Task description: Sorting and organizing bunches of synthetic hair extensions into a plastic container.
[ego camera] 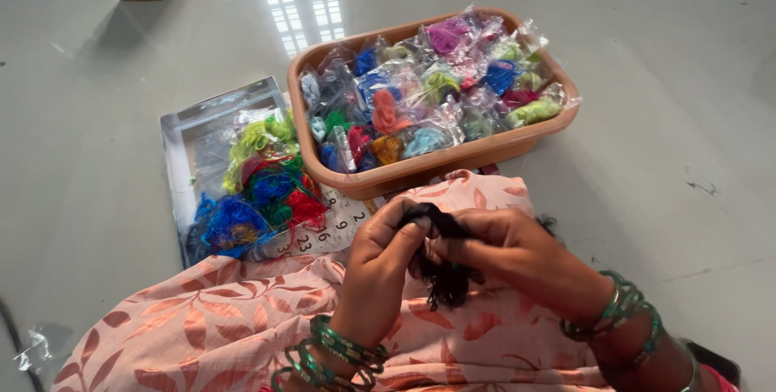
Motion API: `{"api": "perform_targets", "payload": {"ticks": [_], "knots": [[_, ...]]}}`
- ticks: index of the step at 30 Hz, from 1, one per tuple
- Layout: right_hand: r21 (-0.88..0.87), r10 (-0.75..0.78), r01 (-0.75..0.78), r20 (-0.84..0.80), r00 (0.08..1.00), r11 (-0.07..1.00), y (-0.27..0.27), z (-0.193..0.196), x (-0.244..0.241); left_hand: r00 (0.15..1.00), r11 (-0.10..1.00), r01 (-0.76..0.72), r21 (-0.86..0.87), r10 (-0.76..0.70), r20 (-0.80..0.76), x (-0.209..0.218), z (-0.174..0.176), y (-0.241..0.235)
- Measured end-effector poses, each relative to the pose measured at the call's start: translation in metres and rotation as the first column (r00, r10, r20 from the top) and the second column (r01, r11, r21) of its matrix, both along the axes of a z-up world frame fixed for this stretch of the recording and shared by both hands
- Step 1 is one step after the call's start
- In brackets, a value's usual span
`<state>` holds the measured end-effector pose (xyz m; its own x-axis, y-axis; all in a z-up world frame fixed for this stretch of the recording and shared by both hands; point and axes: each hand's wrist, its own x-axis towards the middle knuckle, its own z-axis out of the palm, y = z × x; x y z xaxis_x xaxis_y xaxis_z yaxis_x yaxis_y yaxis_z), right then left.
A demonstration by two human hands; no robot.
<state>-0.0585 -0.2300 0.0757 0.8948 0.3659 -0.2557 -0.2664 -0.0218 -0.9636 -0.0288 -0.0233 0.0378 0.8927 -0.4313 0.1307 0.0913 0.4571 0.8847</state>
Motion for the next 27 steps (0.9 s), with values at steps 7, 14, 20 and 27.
{"api": "perform_targets", "payload": {"ticks": [7, 14, 20, 27], "knots": [[0.445, -0.275, 0.295, -0.111, 0.955, 0.846, -0.030, 0.002, -0.005, 1.000, 0.998, 0.006, 0.070, -0.006, -0.007, 0.002, 0.015, 0.005], [-0.276, -0.217, 0.296, 0.282, 0.935, 0.915, -0.042, 0.059, -0.002, 0.883, 0.947, 0.195, -0.255, -0.283, -0.375, 0.012, 0.012, 0.007], [-0.351, -0.165, 0.319, 0.404, 0.900, 0.881, -0.035, 0.044, 0.007, 0.828, 0.924, -0.051, -0.378, -0.173, -0.533, 0.034, -0.042, 0.005], [-0.371, 0.234, -0.029, 0.524, 0.819, 0.928, 0.039, -0.004, -0.011, 0.840, 0.905, -0.107, -0.412, -0.139, -0.524, 0.031, -0.045, 0.015]]}}
